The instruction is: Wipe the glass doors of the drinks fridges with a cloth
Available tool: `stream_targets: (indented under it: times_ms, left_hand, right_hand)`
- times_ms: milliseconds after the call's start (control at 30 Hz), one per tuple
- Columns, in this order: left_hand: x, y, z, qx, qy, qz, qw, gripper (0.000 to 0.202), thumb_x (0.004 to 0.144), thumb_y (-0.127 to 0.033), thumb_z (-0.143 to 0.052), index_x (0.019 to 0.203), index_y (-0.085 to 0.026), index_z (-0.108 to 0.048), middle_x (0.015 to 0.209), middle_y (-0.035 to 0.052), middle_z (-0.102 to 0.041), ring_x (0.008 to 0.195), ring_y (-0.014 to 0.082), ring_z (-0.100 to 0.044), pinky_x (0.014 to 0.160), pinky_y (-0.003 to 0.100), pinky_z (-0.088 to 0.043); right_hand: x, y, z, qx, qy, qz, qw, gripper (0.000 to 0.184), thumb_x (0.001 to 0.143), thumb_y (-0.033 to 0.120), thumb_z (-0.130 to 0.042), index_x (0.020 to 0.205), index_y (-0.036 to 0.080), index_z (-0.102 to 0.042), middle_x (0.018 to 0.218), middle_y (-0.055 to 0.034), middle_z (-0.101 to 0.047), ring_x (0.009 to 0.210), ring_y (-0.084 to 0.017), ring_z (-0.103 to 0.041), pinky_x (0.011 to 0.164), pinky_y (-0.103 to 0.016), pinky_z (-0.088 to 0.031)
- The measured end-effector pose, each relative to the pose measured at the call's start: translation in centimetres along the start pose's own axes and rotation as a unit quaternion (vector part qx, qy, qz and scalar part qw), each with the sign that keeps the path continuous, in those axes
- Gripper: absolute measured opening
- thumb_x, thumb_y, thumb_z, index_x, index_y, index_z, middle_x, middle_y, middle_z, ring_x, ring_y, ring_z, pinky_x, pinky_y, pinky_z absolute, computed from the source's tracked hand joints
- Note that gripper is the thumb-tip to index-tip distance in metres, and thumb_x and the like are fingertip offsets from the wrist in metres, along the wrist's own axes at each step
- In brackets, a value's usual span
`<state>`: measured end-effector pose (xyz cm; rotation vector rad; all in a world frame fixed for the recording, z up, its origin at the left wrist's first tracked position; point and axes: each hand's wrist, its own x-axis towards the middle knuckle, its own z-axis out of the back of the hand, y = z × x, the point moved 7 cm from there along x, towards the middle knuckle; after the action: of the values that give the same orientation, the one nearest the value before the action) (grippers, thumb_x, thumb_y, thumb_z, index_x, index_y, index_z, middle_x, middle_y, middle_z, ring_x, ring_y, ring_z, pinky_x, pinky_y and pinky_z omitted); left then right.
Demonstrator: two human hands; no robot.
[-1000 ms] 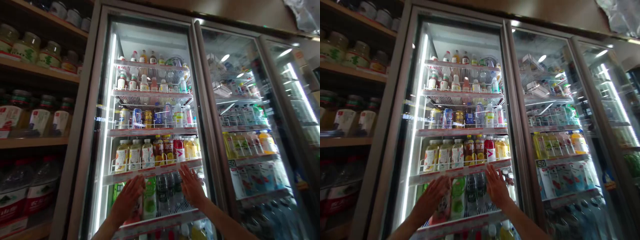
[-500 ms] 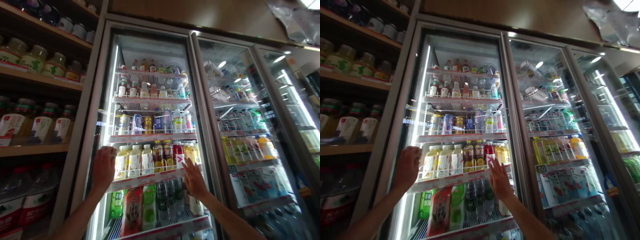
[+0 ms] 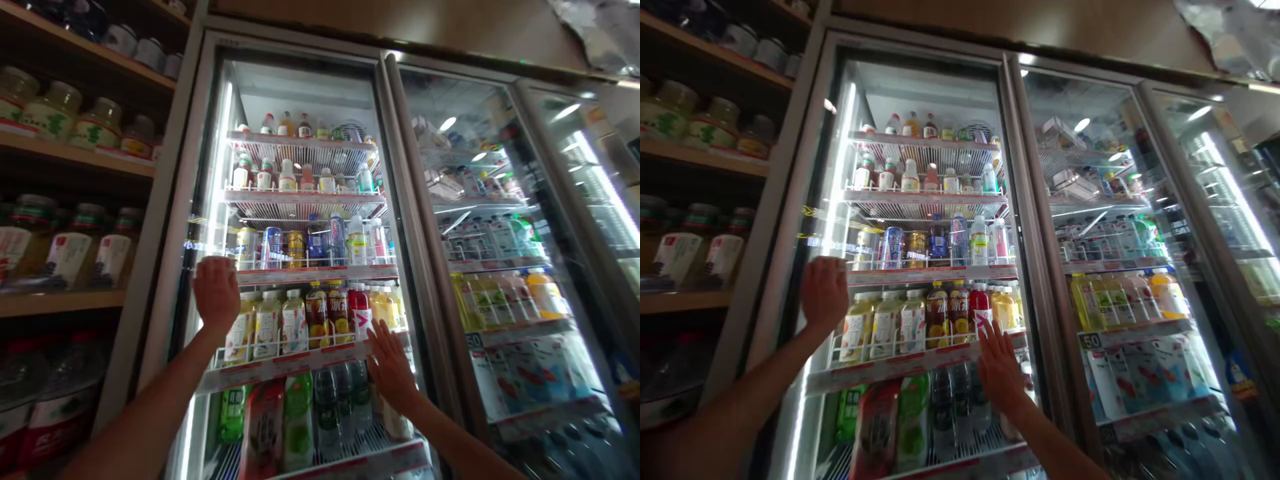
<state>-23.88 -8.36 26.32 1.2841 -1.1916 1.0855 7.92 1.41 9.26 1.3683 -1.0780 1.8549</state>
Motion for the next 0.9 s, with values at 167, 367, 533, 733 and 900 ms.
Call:
stream_targets:
  times_ms: [167, 367, 533, 733, 900]
  left_hand:
    - [-0.6, -3.2, -1.8, -0.015, 0.072, -0.169, 0.983, 0.041, 0.09, -0.028, -0.034, 0.128, -0.018, -0.046, 0.138, 0.0093, -0.043, 0.134, 0.0239, -0.029, 0.108, 0.045, -0.028]
    - [0.1, -3.7, -1.3, -0.035, -0.014, -0.055, 0.998, 0.048, 0.09, -0.028, -0.031, 0.135, -0.011, -0.035, 0.142, 0.0153, -0.036, 0.136, 0.0264, -0.023, 0.109, 0.05, -0.026]
    - [-3.5, -10.0, -4.1, -0.085, 0.068, -0.153, 0.982, 0.06, 0.089, -0.037, -0.036, 0.14, -0.012, -0.021, 0.144, 0.0157, -0.032, 0.137, 0.0239, -0.023, 0.107, 0.044, -0.031]
    - [-5.4, -5.1, -2.5, -0.009, 0.074, -0.045, 0.996, 0.071, 0.086, -0.053, -0.026, 0.141, -0.007, -0.02, 0.146, 0.0226, -0.023, 0.137, 0.0337, -0.017, 0.107, 0.059, -0.014]
    - [-5.9, -3.5, -1.4, 0.006, 0.086, -0.075, 0.993, 0.072, 0.086, -0.057, -0.018, 0.141, -0.011, -0.022, 0.146, 0.0206, -0.025, 0.137, 0.035, -0.018, 0.106, 0.06, -0.017]
  right_hand:
    - [-0.5, -0.3, -0.1, 0.01, 0.005, -0.008, 1.0, 0.063, 0.086, 0.013, -0.038, 0.145, 0.017, -0.017, 0.15, -0.0083, -0.023, 0.14, -0.026, -0.01, 0.105, -0.048, -0.033]
    - [3.0, 1.1, 1.7, 0.06, -0.033, 0.011, 0.998, 0.055, 0.086, 0.011, -0.035, 0.141, 0.017, -0.029, 0.147, -0.0105, -0.031, 0.14, -0.023, -0.014, 0.108, -0.05, -0.028]
    - [12.5, 7.3, 2.5, 0.179, -0.05, 0.051, 0.981, 0.045, 0.09, 0.016, -0.03, 0.134, 0.012, -0.039, 0.145, -0.0112, -0.034, 0.138, -0.018, -0.022, 0.111, -0.039, -0.028]
    - [18.7, 12.7, -0.5, 0.133, 0.075, 0.033, 0.988, 0.044, 0.091, 0.034, -0.041, 0.133, 0.023, -0.041, 0.148, -0.0082, -0.029, 0.136, -0.027, -0.023, 0.108, -0.053, -0.025]
    - [19.3, 15.8, -0.8, 0.067, 0.039, 0.09, 0.993, 0.046, 0.091, 0.035, -0.04, 0.132, 0.012, -0.039, 0.149, -0.0113, -0.026, 0.137, -0.027, -0.019, 0.11, -0.05, -0.021]
